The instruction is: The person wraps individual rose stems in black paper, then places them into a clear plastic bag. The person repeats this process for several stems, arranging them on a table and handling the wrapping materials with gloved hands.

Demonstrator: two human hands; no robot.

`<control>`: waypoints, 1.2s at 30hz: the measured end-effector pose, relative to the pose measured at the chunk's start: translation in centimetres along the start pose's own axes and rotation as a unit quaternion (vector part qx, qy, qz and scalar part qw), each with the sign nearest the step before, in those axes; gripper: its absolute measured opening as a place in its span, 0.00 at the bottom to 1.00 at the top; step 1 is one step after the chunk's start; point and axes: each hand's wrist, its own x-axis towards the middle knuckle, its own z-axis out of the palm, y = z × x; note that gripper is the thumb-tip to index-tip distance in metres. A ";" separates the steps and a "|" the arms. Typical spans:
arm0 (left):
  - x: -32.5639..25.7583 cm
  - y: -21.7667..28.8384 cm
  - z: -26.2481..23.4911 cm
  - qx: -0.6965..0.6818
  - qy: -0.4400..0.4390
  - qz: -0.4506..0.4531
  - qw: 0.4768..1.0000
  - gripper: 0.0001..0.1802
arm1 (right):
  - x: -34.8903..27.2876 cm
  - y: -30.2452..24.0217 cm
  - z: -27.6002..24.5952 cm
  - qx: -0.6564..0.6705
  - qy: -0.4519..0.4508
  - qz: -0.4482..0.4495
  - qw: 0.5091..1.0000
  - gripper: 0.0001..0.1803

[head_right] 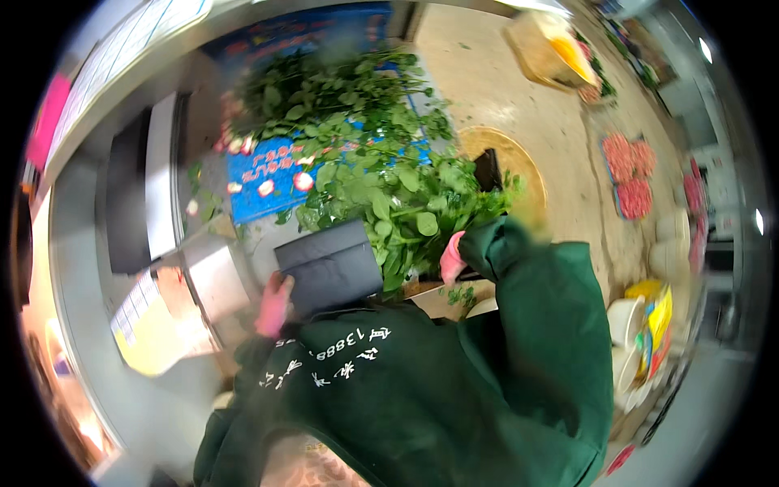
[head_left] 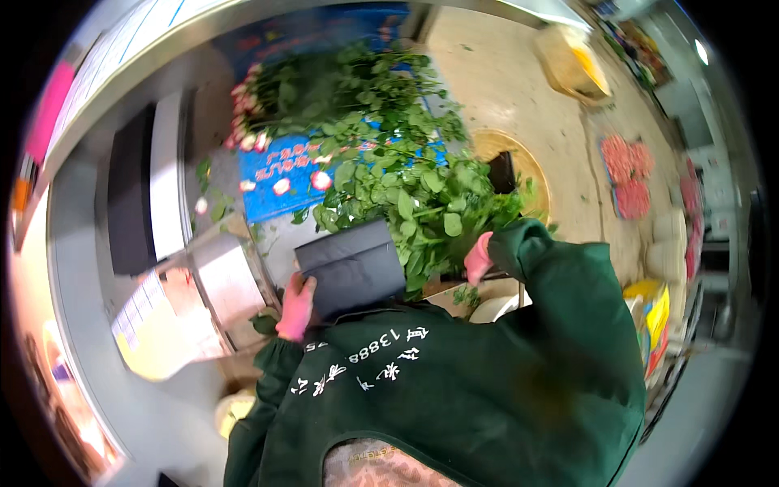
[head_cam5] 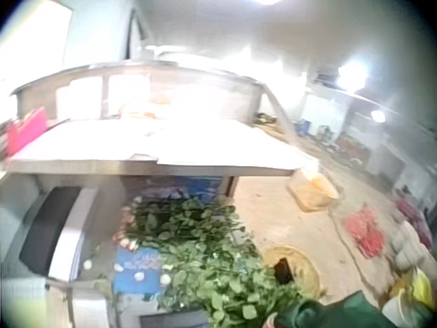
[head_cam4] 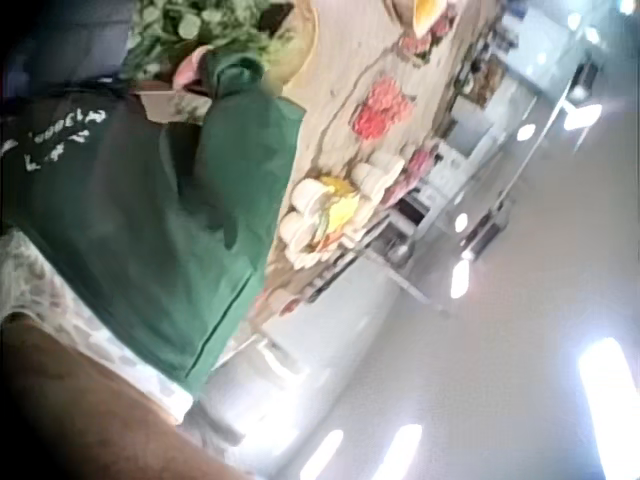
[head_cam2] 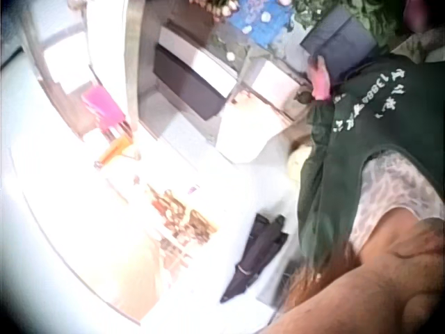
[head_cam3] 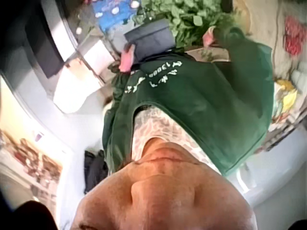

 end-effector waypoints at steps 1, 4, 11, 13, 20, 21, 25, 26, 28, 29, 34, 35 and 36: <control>1.8 -4.8 0.2 0.068 -0.027 -0.006 0.997 0.28 | -0.4 -0.3 -0.4 -0.069 -0.032 0.023 0.997 0.30; 1.6 0.6 2.4 0.425 0.098 0.054 0.898 0.28 | -3.1 -0.7 -3.5 0.181 0.151 -0.094 0.967 0.30; 10.5 8.1 10.8 0.482 -0.099 0.173 0.853 0.19 | 3.3 -3.2 -12.0 0.052 0.354 0.183 0.916 0.25; 11.1 8.6 11.1 0.523 -0.117 0.187 0.823 0.16 | 3.6 -4.4 -11.4 0.016 0.265 0.170 0.949 0.23; 3.5 13.5 7.5 0.327 -0.237 0.312 0.860 0.09 | 3.2 -8.1 -5.3 -0.163 0.390 0.100 0.901 0.20; 3.2 13.2 7.6 0.312 -0.240 0.290 0.872 0.09 | 1.6 -8.2 -5.1 -0.198 0.415 0.084 0.884 0.22; 3.2 12.7 7.5 0.314 -0.240 0.230 0.889 0.10 | -3.6 -6.2 -8.3 -0.194 0.286 0.074 0.935 0.34; 3.1 12.5 7.7 0.324 -0.237 0.220 0.889 0.10 | -3.6 -5.3 -8.4 -0.183 0.346 0.078 0.917 0.32; 3.1 12.6 7.7 0.327 -0.225 0.209 0.894 0.11 | -4.2 -3.2 -8.7 -0.172 0.428 0.042 0.886 0.28; 3.1 12.6 7.6 0.330 -0.218 0.204 0.896 0.11 | -4.7 -2.5 -9.1 -0.175 0.450 -0.002 0.876 0.26; 3.5 11.2 7.6 0.311 -0.191 0.254 0.896 0.11 | -5.1 -4.7 -11.1 -0.300 0.370 -0.059 0.877 0.31; 3.4 10.9 7.6 0.322 -0.192 0.251 0.892 0.11 | -5.2 -5.0 -11.5 -0.318 0.361 -0.060 0.875 0.31; 3.3 10.6 7.6 0.333 -0.194 0.248 0.889 0.12 | -5.3 -5.1 -12.0 -0.337 0.351 -0.061 0.872 0.32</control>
